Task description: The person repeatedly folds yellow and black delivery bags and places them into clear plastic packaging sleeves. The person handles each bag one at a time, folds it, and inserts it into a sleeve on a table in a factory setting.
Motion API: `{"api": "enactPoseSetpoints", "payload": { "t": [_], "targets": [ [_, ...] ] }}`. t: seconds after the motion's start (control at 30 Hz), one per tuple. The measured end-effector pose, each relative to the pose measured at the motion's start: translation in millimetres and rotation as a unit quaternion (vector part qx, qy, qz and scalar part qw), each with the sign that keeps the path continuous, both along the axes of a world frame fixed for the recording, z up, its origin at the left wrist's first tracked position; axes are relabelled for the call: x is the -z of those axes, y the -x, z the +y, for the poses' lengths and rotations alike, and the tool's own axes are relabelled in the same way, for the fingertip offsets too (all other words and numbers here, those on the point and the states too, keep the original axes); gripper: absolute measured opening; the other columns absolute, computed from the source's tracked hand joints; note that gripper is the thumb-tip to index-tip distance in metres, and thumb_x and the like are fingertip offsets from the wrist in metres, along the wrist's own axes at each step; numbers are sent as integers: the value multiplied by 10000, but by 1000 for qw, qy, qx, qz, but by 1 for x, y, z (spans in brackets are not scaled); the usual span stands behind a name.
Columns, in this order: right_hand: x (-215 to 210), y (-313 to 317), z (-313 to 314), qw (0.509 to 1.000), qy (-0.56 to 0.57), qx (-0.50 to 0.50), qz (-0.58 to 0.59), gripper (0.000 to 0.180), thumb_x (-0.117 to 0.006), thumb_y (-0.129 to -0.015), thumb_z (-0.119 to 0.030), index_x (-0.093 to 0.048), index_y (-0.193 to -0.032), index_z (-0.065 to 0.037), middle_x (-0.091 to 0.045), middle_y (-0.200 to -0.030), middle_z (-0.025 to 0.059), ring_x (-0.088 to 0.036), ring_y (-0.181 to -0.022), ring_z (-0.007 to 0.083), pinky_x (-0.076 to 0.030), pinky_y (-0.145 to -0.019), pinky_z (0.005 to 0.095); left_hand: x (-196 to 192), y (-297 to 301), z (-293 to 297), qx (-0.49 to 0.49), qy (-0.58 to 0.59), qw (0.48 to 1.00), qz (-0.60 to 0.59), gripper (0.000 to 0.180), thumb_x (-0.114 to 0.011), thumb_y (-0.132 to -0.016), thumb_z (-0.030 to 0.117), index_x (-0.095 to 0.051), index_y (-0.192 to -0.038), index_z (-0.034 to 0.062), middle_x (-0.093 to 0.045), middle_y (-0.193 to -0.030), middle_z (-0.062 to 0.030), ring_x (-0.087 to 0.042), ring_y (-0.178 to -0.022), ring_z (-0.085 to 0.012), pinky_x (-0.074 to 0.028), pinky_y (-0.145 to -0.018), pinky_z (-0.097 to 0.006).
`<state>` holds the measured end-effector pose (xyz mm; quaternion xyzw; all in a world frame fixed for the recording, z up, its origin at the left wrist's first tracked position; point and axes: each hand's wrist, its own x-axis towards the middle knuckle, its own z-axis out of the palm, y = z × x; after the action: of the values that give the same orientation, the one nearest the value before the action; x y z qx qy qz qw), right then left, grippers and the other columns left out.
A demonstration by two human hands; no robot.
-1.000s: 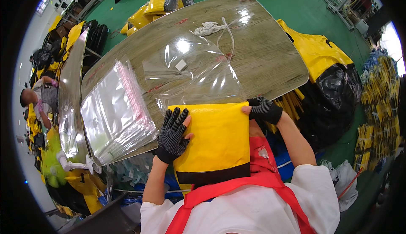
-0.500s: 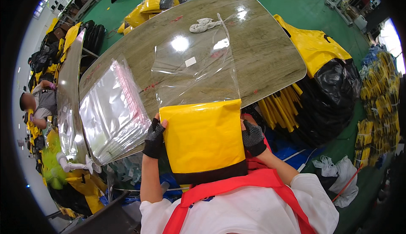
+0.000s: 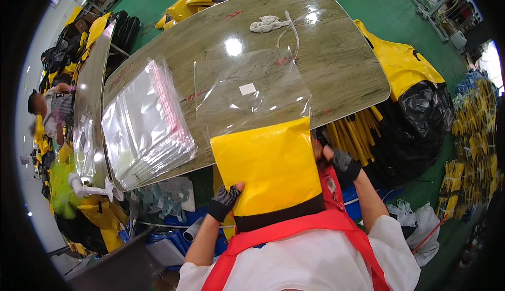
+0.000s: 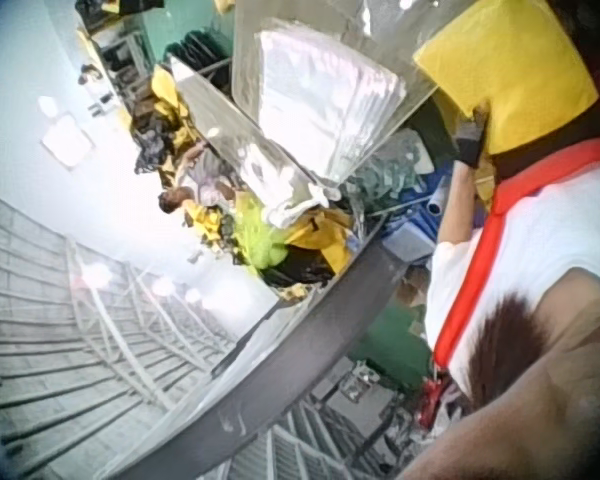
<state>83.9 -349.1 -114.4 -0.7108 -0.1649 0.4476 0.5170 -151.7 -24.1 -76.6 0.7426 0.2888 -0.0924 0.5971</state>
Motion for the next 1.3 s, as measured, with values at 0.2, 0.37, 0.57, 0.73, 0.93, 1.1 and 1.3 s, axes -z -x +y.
{"api": "enactPoseSetpoints", "payload": {
  "t": [0.2,0.37,0.57,0.73,0.93,1.1,1.3],
  "targets": [
    [-60,-4,79,994,-99,46,-27,377,-617,-859,-288,-583,-1084,12,-648,-971,63,-578,-864,116,-469,-767,282,-27,-53,12,-191,267,939,-103,449,-616,-863,295,-521,-1195,9,-607,-1108,-77,-589,-970,-165,-468,-822,-276],
    [-57,80,10,988,-115,25,99,681,-673,-816,-280,-353,-1349,-2,-493,-1297,106,-446,-1207,188,-344,-1002,318,18,42,-25,-10,172,982,-72,788,-673,-788,421,-310,-1362,22,-396,-1353,-97,-376,-1234,-232,-288,-1024,-323],
    [-27,15,9,994,-74,19,-72,447,-599,-875,-294,-522,-1187,17,-597,-1117,89,-552,-994,177,-428,-881,297,-11,-11,28,-49,153,983,-84,667,-498,-855,576,-521,-1169,-11,-606,-1071,-66,-573,-985,-164,-440,-864,-294],
    [-73,21,76,969,-144,202,13,332,-573,-892,-297,-624,-1010,9,-644,-881,20,-560,-775,83,-448,-720,243,-39,-53,-6,-175,336,921,-90,450,-638,-845,280,-525,-1175,-4,-603,-1082,-66,-578,-952,-172,-462,-834,-289],
    [-72,65,24,994,-35,57,89,420,-638,-848,-327,-601,-1098,8,-648,-964,43,-579,-870,114,-457,-789,262,-11,21,-5,-36,200,974,-104,669,-681,-789,418,-454,-1277,21,-533,-1242,-95,-475,-1168,-213,-362,-992,-348],
    [-83,23,33,976,-108,-149,119,610,-708,-795,-237,-441,-1287,5,-576,-1188,67,-525,-1083,146,-409,-925,265,-26,-55,33,-169,365,910,-104,492,-637,-843,303,-498,-1219,18,-587,-1137,-80,-568,-1016,-195,-438,-885,-309],
    [-80,7,51,983,-76,61,153,492,-675,-817,-273,-520,-1205,-12,-598,-1099,64,-540,-964,110,-438,-858,261,-31,-46,-3,-53,266,962,-35,608,-714,-759,306,-475,-1238,18,-586,-1132,-90,-558,-1038,-220,-455,-893,-349]
  ]
}}
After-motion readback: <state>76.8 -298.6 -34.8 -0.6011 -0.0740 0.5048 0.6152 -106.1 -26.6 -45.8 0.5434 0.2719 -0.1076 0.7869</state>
